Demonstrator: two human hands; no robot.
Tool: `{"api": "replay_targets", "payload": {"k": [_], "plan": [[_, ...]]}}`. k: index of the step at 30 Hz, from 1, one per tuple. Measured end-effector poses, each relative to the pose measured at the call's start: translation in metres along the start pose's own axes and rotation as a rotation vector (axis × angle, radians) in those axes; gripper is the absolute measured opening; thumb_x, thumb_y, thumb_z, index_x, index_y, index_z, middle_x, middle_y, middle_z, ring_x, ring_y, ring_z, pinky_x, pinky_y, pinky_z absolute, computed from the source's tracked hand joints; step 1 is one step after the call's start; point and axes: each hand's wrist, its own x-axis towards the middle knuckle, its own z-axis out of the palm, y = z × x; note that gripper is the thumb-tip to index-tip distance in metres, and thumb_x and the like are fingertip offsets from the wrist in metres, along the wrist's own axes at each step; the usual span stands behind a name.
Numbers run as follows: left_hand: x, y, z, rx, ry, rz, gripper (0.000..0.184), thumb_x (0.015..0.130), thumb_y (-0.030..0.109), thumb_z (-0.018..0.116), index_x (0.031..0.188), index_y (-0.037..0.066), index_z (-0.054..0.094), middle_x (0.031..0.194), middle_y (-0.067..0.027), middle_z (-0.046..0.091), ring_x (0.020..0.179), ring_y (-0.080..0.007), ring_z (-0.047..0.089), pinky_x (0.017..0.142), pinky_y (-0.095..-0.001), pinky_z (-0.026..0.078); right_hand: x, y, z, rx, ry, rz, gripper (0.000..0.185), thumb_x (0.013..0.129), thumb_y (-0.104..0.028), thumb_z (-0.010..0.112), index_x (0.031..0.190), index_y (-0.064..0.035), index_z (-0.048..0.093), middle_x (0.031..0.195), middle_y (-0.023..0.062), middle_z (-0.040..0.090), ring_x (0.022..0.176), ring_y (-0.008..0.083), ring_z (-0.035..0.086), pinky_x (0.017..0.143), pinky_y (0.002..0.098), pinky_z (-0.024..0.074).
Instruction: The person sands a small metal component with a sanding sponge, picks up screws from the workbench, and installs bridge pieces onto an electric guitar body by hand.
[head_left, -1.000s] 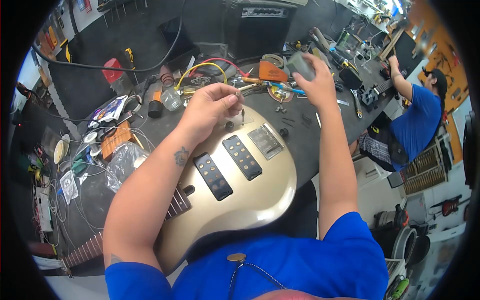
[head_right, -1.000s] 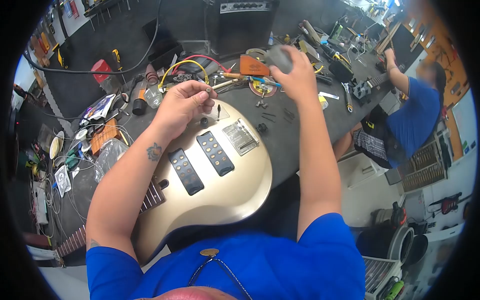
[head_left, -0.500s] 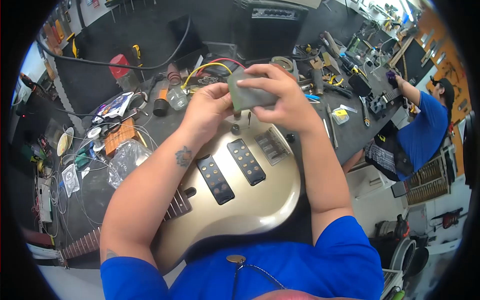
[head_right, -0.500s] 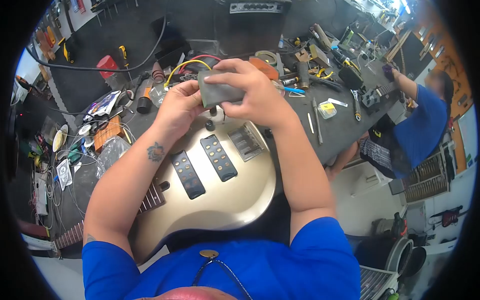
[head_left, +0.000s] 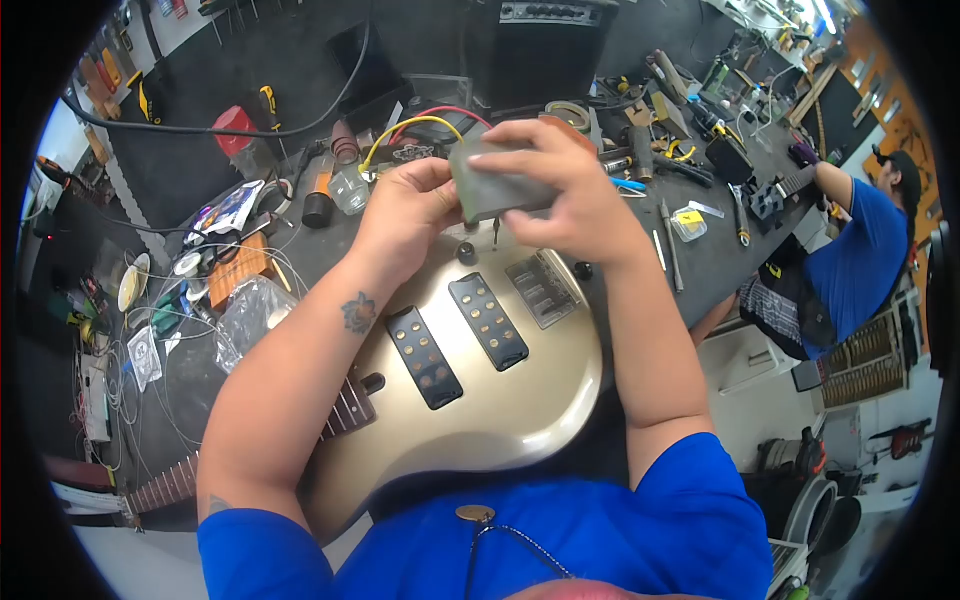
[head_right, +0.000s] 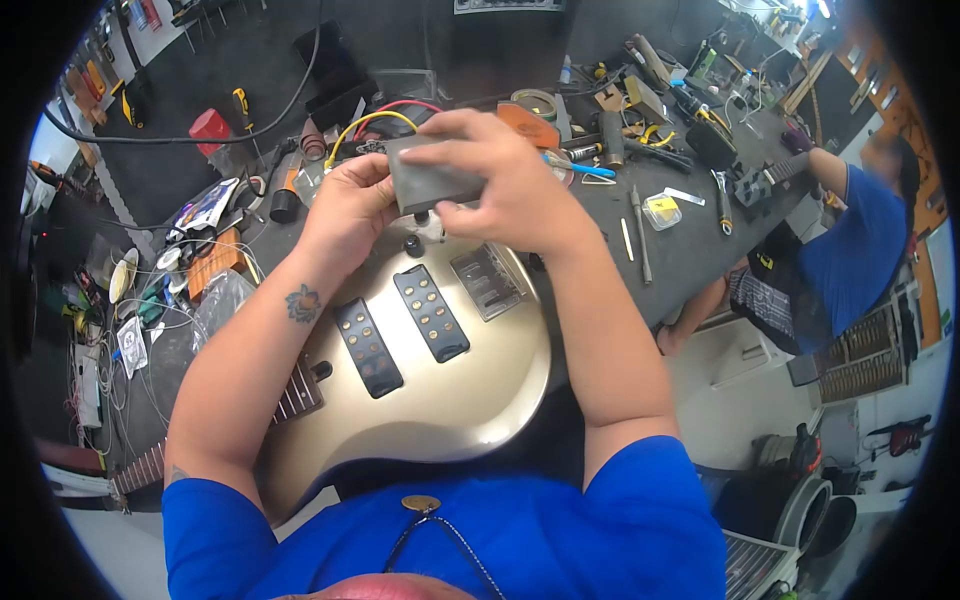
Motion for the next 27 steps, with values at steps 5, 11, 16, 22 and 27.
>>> {"api": "replay_targets", "payload": {"k": [5,11,16,22,27], "plan": [[0.002,-0.002,-0.007,0.005,-0.053,-0.009,0.015,0.111,0.008,0.073,0.124,0.000,0.074,0.114,-0.0108,0.079,0.103,-0.0206,0.075,0.096,-0.0372,0.063,-0.013,0.056,-0.024,-0.243,0.171,0.198,0.056,0.079,-0.014,0.084,0.135,-0.0144,0.083,0.139,0.0122,0.071,0.134,0.0312,0.068,0.116,0.0420,0.0538],[0.006,-0.003,-0.023,-0.141,-0.118,-0.047,0.021,0.111,0.013,0.075,0.131,0.010,0.071,0.118,-0.0051,0.076,0.108,-0.0161,0.072,0.099,-0.0388,0.060,-0.012,0.042,-0.015,-0.024,0.172,0.193,0.057,0.081,-0.012,0.082,0.138,-0.0124,0.081,0.143,0.0111,0.070,0.135,0.0291,0.067,0.118,0.0431,0.0515],[0.003,0.002,-0.021,-0.257,-0.161,-0.039,0.030,0.110,0.014,0.075,0.139,0.011,0.066,0.116,-0.0044,0.074,0.104,-0.0160,0.071,0.095,-0.0369,0.060,-0.011,0.043,-0.001,-0.081,0.075,0.177,0.061,0.079,-0.013,0.084,0.140,-0.0126,0.079,0.145,0.0130,0.067,0.135,0.0323,0.068,0.117,0.0442,0.0543],[0.001,0.004,-0.018,-0.244,-0.085,-0.091,0.023,0.112,0.015,0.073,0.133,0.007,0.069,0.119,-0.0082,0.077,0.103,-0.0177,0.074,0.096,-0.0371,0.063,-0.008,0.032,0.001,-0.067,0.137,0.128,0.059,0.079,-0.015,0.085,0.138,-0.0135,0.080,0.140,0.0124,0.068,0.131,0.0319,0.068,0.113,0.0440,0.0560],[0.000,0.001,-0.015,-0.213,-0.074,-0.051,0.019,0.111,0.014,0.074,0.128,0.006,0.071,0.117,-0.0085,0.078,0.101,-0.0173,0.074,0.096,-0.0356,0.063,-0.002,0.011,0.018,-0.013,0.222,-0.044,0.066,0.076,-0.011,0.084,0.142,-0.0170,0.078,0.138,0.0134,0.067,0.127,0.0337,0.069,0.110,0.0446,0.0574]]}}
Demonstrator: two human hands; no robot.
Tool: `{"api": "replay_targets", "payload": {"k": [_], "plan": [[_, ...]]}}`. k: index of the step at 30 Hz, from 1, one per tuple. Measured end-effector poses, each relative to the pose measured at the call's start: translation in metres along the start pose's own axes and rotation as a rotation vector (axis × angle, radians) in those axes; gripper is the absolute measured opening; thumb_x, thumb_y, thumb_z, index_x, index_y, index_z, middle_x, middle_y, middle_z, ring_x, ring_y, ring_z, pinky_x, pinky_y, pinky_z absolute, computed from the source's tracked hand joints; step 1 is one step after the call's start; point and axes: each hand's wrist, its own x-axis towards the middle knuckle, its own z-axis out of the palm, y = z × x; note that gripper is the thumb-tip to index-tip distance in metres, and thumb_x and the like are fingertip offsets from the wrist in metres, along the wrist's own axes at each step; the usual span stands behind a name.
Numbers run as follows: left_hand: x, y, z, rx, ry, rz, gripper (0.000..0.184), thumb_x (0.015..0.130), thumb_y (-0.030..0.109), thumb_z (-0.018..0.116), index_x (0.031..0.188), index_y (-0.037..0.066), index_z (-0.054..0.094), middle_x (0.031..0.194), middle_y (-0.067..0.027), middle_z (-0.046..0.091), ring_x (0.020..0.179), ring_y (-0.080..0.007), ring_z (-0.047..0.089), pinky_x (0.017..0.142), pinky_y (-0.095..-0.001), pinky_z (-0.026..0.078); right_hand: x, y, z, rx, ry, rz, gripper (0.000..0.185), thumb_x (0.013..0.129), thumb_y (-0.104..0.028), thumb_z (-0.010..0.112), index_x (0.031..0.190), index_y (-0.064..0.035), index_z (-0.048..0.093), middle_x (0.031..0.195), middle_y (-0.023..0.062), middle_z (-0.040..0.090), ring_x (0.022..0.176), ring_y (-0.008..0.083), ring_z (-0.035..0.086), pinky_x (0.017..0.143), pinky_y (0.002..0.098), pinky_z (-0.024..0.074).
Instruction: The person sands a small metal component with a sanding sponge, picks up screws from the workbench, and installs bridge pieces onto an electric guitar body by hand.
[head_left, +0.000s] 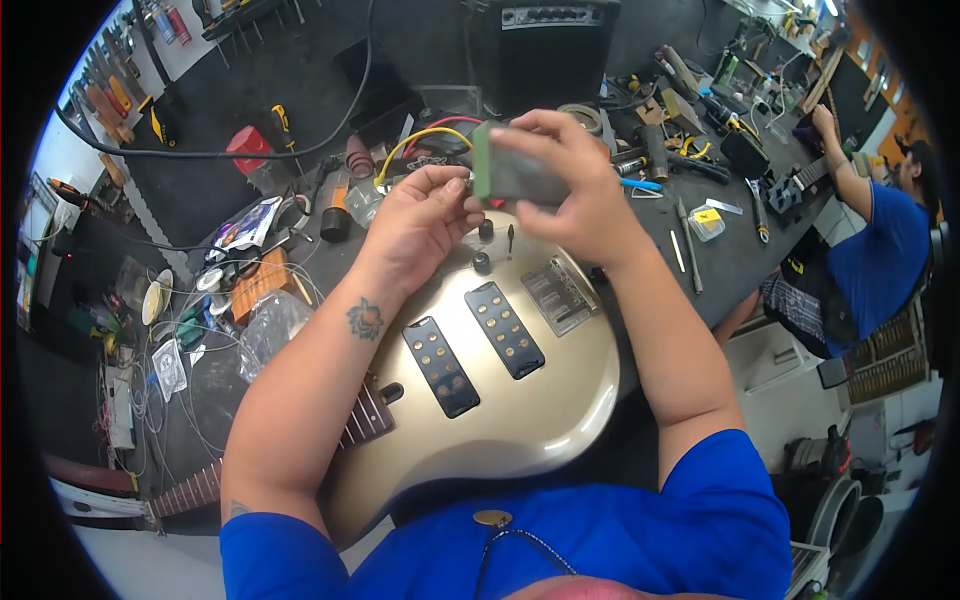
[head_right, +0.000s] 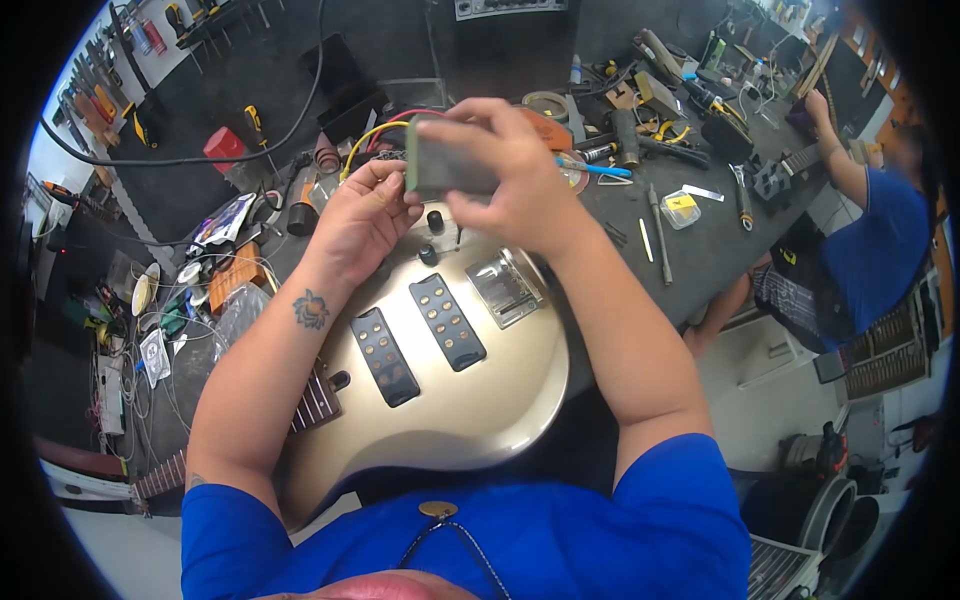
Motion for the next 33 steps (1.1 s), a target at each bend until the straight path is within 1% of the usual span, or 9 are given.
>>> {"api": "replay_targets", "payload": {"k": [4,5,8,10,17,21,27,31,33], "plan": [[0.007,-0.003,-0.015,-0.005,-0.071,0.036,0.016,0.110,0.013,0.075,0.125,0.007,0.072,0.113,-0.0063,0.079,0.095,-0.0158,0.074,0.094,-0.0351,0.062,0.000,0.012,0.006,-0.211,0.015,-0.055,0.069,0.075,-0.009,0.083,0.143,-0.0196,0.079,0.139,0.0143,0.066,0.127,0.0354,0.069,0.109,0.0459,0.0581],[0.005,-0.007,-0.018,-0.006,-0.061,0.020,0.015,0.110,0.013,0.076,0.124,0.007,0.072,0.112,-0.0070,0.079,0.096,-0.0162,0.073,0.093,-0.0351,0.062,0.000,0.019,-0.001,-0.240,0.079,0.028,0.068,0.075,-0.009,0.083,0.142,-0.0191,0.080,0.141,0.0153,0.066,0.126,0.0366,0.069,0.110,0.0471,0.0576],[0.005,-0.001,-0.006,-0.027,-0.050,0.020,0.013,0.109,0.013,0.077,0.120,0.007,0.073,0.109,-0.0080,0.079,0.096,-0.0167,0.073,0.092,-0.0349,0.061,0.004,0.006,-0.009,-0.037,0.114,0.120,0.066,0.075,-0.009,0.083,0.141,-0.0184,0.080,0.141,0.0162,0.065,0.127,0.0374,0.068,0.110,0.0478,0.0571],[0.004,0.000,-0.003,-0.045,-0.049,0.024,0.011,0.109,0.011,0.076,0.118,0.006,0.073,0.108,-0.0070,0.078,0.096,-0.0164,0.073,0.092,-0.0345,0.061,0.002,-0.004,0.007,0.036,0.054,0.053,0.065,0.076,-0.010,0.084,0.141,-0.0168,0.080,0.140,0.0159,0.065,0.127,0.0350,0.068,0.110,0.0458,0.0569],[0.003,0.006,-0.002,0.002,-0.054,-0.002,0.011,0.105,0.011,0.079,0.115,0.009,0.074,0.111,-0.0070,0.078,0.100,-0.0163,0.074,0.093,-0.0354,0.062,0.002,0.006,-0.001,-0.010,0.081,0.090,0.067,0.077,-0.009,0.084,0.144,-0.0162,0.080,0.139,0.0148,0.064,0.128,0.0325,0.067,0.110,0.0437,0.0561],[0.001,0.005,0.004,0.010,-0.006,-0.024,0.014,0.105,0.009,0.080,0.118,0.006,0.075,0.115,-0.0089,0.079,0.105,-0.0186,0.076,0.097,-0.0364,0.063,0.001,0.003,-0.005,0.028,0.044,0.096,0.069,0.076,-0.009,0.081,0.145,-0.0115,0.078,0.142,0.0153,0.065,0.134,0.0319,0.064,0.117,0.0438,0.0520],[0.002,0.002,0.003,0.042,-0.024,0.045,0.020,0.105,0.005,0.079,0.125,0.003,0.075,0.119,-0.0101,0.080,0.110,-0.0211,0.077,0.102,-0.0395,0.064,-0.002,-0.003,0.004,0.074,-0.065,0.034,0.068,0.077,-0.007,0.081,0.145,-0.0134,0.078,0.144,0.0155,0.065,0.135,0.0326,0.065,0.116,0.0445,0.0533],[0.003,0.005,-0.004,0.054,-0.002,0.017,0.021,0.104,0.005,0.079,0.125,0.003,0.075,0.119,-0.0097,0.080,0.110,-0.0211,0.077,0.102,-0.0393,0.064,-0.001,0.019,-0.005,-0.167,0.059,0.168,0.066,0.076,-0.004,0.080,0.141,-0.0146,0.080,0.146,0.0156,0.066,0.135,0.0344,0.067,0.114,0.0453,0.0552],[0.005,0.005,-0.003,0.058,0.022,0.017,0.022,0.104,0.007,0.081,0.124,0.003,0.075,0.120,-0.0110,0.080,0.111,-0.0241,0.078,0.106,-0.0438,0.062,0.001,0.011,-0.007,-0.121,0.053,0.044,0.066,0.076,-0.004,0.080,0.141,-0.0147,0.080,0.147,0.0159,0.066,0.136,0.0345,0.066,0.114,0.0446,0.0555]]}}
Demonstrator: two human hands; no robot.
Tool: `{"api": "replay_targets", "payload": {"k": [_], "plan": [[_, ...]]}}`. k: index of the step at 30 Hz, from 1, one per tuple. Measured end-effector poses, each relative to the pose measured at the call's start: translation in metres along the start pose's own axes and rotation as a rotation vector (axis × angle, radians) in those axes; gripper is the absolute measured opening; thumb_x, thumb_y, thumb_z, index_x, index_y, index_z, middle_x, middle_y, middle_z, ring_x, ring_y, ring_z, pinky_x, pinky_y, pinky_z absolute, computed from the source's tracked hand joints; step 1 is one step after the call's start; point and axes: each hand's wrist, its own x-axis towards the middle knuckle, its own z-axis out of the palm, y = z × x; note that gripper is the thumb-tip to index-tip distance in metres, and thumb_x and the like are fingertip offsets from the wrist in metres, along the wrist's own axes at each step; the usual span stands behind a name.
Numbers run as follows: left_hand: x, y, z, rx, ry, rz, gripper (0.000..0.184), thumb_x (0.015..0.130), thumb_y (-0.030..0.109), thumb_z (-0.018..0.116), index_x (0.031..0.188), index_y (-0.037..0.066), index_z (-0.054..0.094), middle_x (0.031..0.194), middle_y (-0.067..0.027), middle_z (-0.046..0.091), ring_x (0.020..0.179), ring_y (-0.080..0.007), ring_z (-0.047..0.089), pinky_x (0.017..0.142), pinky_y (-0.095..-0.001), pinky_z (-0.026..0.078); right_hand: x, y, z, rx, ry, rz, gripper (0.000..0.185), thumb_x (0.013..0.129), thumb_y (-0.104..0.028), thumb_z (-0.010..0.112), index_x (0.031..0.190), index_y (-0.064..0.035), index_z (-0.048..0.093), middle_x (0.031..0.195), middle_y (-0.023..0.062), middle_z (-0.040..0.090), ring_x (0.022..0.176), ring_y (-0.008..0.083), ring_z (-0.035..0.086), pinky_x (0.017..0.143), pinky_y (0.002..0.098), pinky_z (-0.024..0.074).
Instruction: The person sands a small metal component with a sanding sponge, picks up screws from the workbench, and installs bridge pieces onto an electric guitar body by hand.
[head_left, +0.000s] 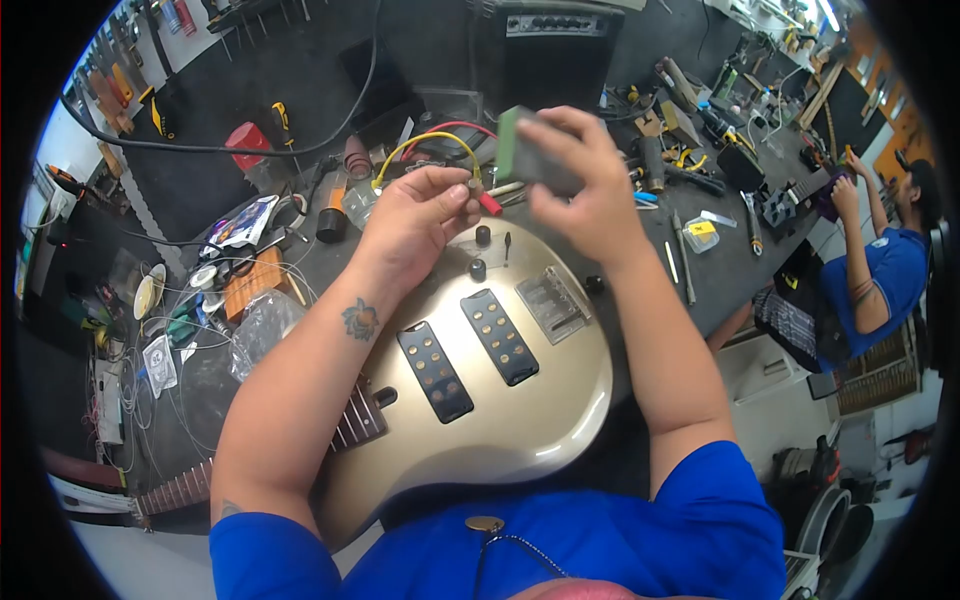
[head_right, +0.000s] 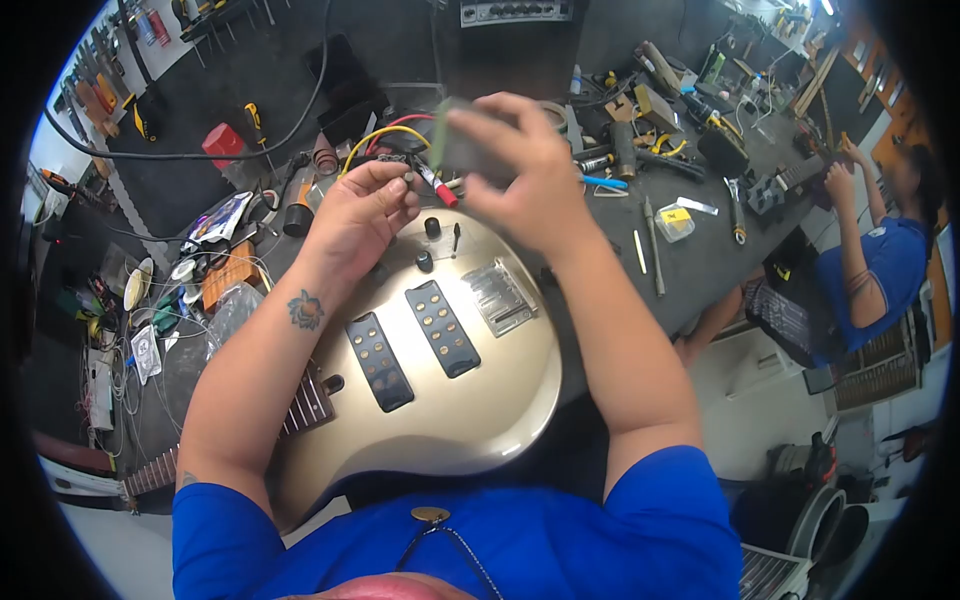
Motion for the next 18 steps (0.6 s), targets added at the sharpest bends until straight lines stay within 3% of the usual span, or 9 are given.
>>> {"api": "replay_targets", "payload": {"k": [2,6,10,14,17,18], "plan": [[-0.001,-0.001,0.007,-0.006,-0.001,0.032,0.020,0.104,0.005,0.080,0.124,0.005,0.075,0.118,-0.0100,0.081,0.109,-0.0220,0.077,0.103,-0.0408,0.063,0.000,-0.023,0.008,0.085,-0.074,-0.117,0.066,0.076,-0.004,0.080,0.141,-0.0141,0.080,0.149,0.0165,0.066,0.137,0.0356,0.066,0.114,0.0445,0.0555],[-0.002,-0.001,-0.002,-0.014,-0.050,0.027,0.018,0.104,0.002,0.079,0.121,0.006,0.074,0.119,-0.0102,0.080,0.108,-0.0215,0.078,0.102,-0.0407,0.065,0.004,0.004,0.001,-0.123,-0.027,0.061,0.066,0.075,-0.003,0.079,0.140,-0.0144,0.081,0.148,0.0172,0.066,0.138,0.0363,0.067,0.116,0.0467,0.0549],[0.001,-0.003,0.003,-0.019,-0.044,0.065,0.012,0.106,0.002,0.077,0.117,0.003,0.076,0.120,-0.0125,0.080,0.114,-0.0268,0.079,0.108,-0.0465,0.064,0.000,-0.024,0.008,0.130,-0.083,-0.120,0.066,0.075,-0.003,0.079,0.141,-0.0145,0.080,0.150,0.0180,0.066,0.136,0.0369,0.067,0.113,0.0450,0.0568],[0.000,-0.003,-0.002,-0.024,-0.112,0.071,0.010,0.107,0.001,0.075,0.116,0.004,0.075,0.120,-0.0124,0.080,0.115,-0.0269,0.079,0.109,-0.0467,0.064,0.000,0.008,0.001,-0.117,-0.003,0.024,0.068,0.074,-0.002,0.080,0.139,-0.0169,0.082,0.148,0.0159,0.067,0.135,0.0369,0.068,0.115,0.0459,0.0559],[-0.001,0.002,0.004,-0.013,-0.096,0.067,0.009,0.107,0.002,0.075,0.116,0.003,0.075,0.120,-0.0137,0.080,0.117,-0.0278,0.079,0.109,-0.0464,0.064,0.004,-0.020,0.001,0.081,0.004,-0.134,0.067,0.073,-0.004,0.084,0.138,-0.0208,0.083,0.147,0.0173,0.067,0.135,0.0389,0.065,0.115,0.0471,0.0552],[-0.002,0.000,0.007,-0.015,-0.079,0.064,0.009,0.107,0.003,0.075,0.116,0.002,0.075,0.121,-0.0145,0.080,0.117,-0.0284,0.079,0.109,-0.0464,0.064,0.002,-0.034,0.005,0.069,-0.059,-0.191,0.067,0.074,-0.001,0.079,0.139,-0.0173,0.082,0.149,0.0173,0.067,0.135,0.0385,0.067,0.114,0.0464,0.0564]]}}
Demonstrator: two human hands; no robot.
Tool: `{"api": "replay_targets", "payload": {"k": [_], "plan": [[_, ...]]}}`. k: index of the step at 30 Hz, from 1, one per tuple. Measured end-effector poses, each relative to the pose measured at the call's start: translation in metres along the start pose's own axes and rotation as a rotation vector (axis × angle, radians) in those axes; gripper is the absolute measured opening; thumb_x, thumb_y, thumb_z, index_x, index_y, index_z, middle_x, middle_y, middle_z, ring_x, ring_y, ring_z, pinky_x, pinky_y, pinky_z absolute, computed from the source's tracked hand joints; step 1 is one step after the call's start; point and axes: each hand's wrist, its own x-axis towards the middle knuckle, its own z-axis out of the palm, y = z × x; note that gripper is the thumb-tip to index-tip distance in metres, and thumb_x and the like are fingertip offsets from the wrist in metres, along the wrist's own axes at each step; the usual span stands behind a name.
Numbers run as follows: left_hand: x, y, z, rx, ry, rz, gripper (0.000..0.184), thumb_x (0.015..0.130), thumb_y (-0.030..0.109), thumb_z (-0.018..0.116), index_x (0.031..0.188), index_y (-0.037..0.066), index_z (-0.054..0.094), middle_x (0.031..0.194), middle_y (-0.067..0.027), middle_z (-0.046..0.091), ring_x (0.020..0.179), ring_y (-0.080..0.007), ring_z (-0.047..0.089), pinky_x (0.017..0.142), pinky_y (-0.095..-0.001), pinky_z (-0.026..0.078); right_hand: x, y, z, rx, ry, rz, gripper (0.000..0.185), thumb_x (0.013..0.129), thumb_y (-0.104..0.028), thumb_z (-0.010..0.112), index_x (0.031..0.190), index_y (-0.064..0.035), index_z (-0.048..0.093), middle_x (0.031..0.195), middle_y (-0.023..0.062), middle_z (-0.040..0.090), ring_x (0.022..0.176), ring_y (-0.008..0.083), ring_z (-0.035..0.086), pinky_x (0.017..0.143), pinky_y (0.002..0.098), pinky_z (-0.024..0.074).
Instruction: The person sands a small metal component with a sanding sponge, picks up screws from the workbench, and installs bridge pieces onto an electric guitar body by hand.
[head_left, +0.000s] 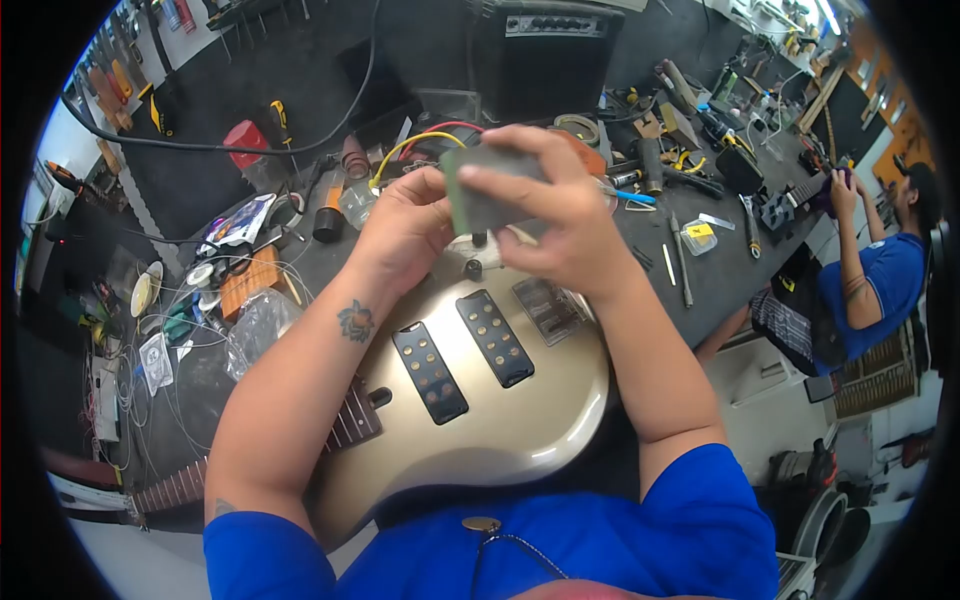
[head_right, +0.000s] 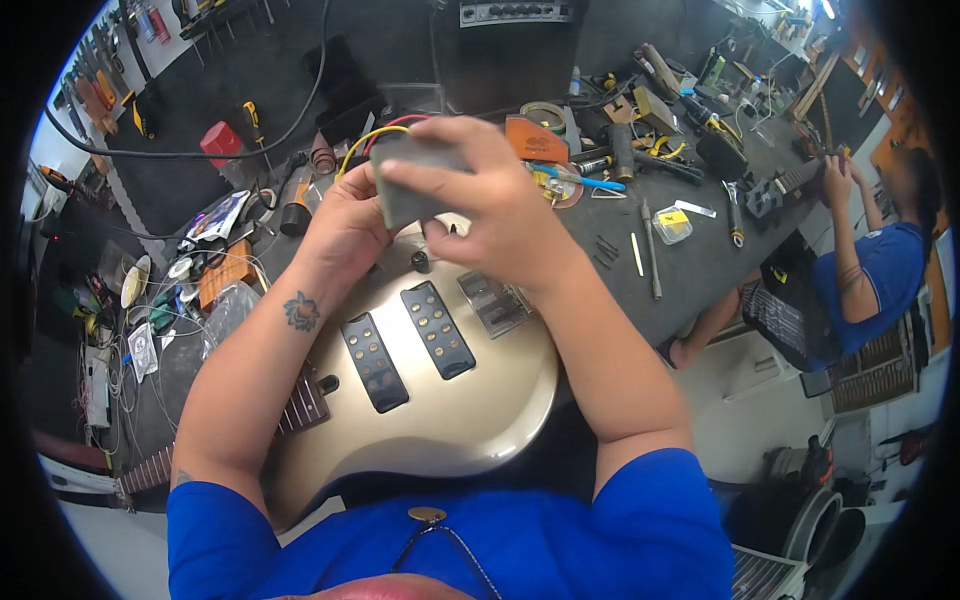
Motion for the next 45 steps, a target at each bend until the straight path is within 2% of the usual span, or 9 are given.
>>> {"api": "replay_targets", "payload": {"k": [4,7,17,18,20,23,27,38,45], "plan": [[0.002,-0.002,-0.010,0.021,-0.049,-0.021,0.009,0.107,0.003,0.076,0.116,0.003,0.075,0.122,-0.0138,0.080,0.115,-0.0277,0.079,0.106,-0.0456,0.065,-0.003,0.033,-0.014,-0.226,0.045,0.120,0.070,0.072,0.000,0.079,0.139,-0.0194,0.083,0.148,0.0159,0.067,0.135,0.0370,0.068,0.114,0.0476,0.0570],[0.003,-0.002,-0.010,0.040,-0.012,-0.046,0.009,0.106,0.003,0.076,0.115,0.003,0.075,0.122,-0.0134,0.080,0.115,-0.0273,0.080,0.106,-0.0457,0.065,0.001,0.010,-0.010,-0.041,0.034,-0.037,0.070,0.072,0.000,0.079,0.139,-0.0186,0.083,0.149,0.0166,0.067,0.134,0.0379,0.068,0.112,0.0476,0.0583],[0.000,-0.001,0.008,0.069,0.078,-0.040,0.012,0.107,0.003,0.076,0.118,0.002,0.075,0.125,-0.0162,0.081,0.117,-0.0291,0.080,0.105,-0.0438,0.065,0.001,0.003,0.002,-0.037,-0.017,0.027,0.066,0.071,-0.002,0.085,0.134,-0.0211,0.085,0.144,0.0162,0.069,0.136,0.0385,0.064,0.115,0.0488,0.0551],[0.004,-0.004,-0.015,-0.015,-0.128,-0.007,0.012,0.107,0.003,0.076,0.118,0.003,0.075,0.125,-0.0159,0.080,0.116,-0.0287,0.080,0.105,-0.0444,0.065,-0.001,0.020,0.000,-0.090,0.017,0.066,0.066,0.071,-0.002,0.084,0.134,-0.0214,0.085,0.143,0.0155,0.069,0.136,0.0384,0.064,0.115,0.0487,0.0547],[0.004,-0.004,-0.022,0.009,-0.095,-0.037,0.011,0.107,0.002,0.076,0.118,0.002,0.074,0.125,-0.0157,0.080,0.115,-0.0294,0.080,0.104,-0.0455,0.065,-0.005,0.034,-0.013,-0.222,0.047,0.108,0.070,0.071,0.002,0.080,0.138,-0.0195,0.083,0.148,0.0147,0.066,0.139,0.0373,0.063,0.118,0.0482,0.0533],[0.004,-0.007,-0.018,-0.002,-0.047,-0.026,0.010,0.106,0.001,0.076,0.116,0.002,0.074,0.121,-0.0156,0.081,0.114,-0.0293,0.080,0.104,-0.0456,0.066,0.000,0.002,-0.003,0.053,-0.039,0.022,0.066,0.074,0.000,0.079,0.138,-0.0178,0.083,0.151,0.0165,0.066,0.139,0.0386,0.063,0.117,0.0483,0.0536],[0.004,0.000,-0.015,0.040,-0.035,-0.040,0.010,0.106,0.001,0.075,0.116,0.001,0.073,0.120,-0.0156,0.080,0.115,-0.0290,0.079,0.104,-0.0461,0.066,-0.001,0.034,-0.012,-0.191,0.010,0.139,0.068,0.073,-0.001,0.079,0.139,-0.0199,0.083,0.149,0.0142,0.066,0.140,0.0366,0.063,0.117,0.0490,0.0532],[0.005,-0.007,-0.023,-0.074,-0.132,0.012,0.012,0.106,-0.001,0.074,0.118,-0.001,0.074,0.123,-0.0197,0.080,0.114,-0.0301,0.080,0.104,-0.0458,0.067,-0.001,0.008,-0.005,0.025,-0.031,0.059,0.067,0.071,-0.004,0.084,0.137,-0.0211,0.084,0.144,0.0166,0.068,0.138,0.0383,0.063,0.117,0.0473,0.0546],[-0.002,0.002,-0.004,0.146,0.005,-0.035,0.016,0.106,0.001,0.076,0.122,0.002,0.075,0.117,-0.0122,0.081,0.105,-0.0234,0.081,0.100,-0.0434,0.068,-0.019,0.067,-0.034,-0.156,0.101,0.396,0.062,0.079,-0.007,0.079,0.140,-0.0183,0.082,0.149,0.0172,0.067,0.138,0.0366,0.065,0.115,0.0446,0.0555]]}}
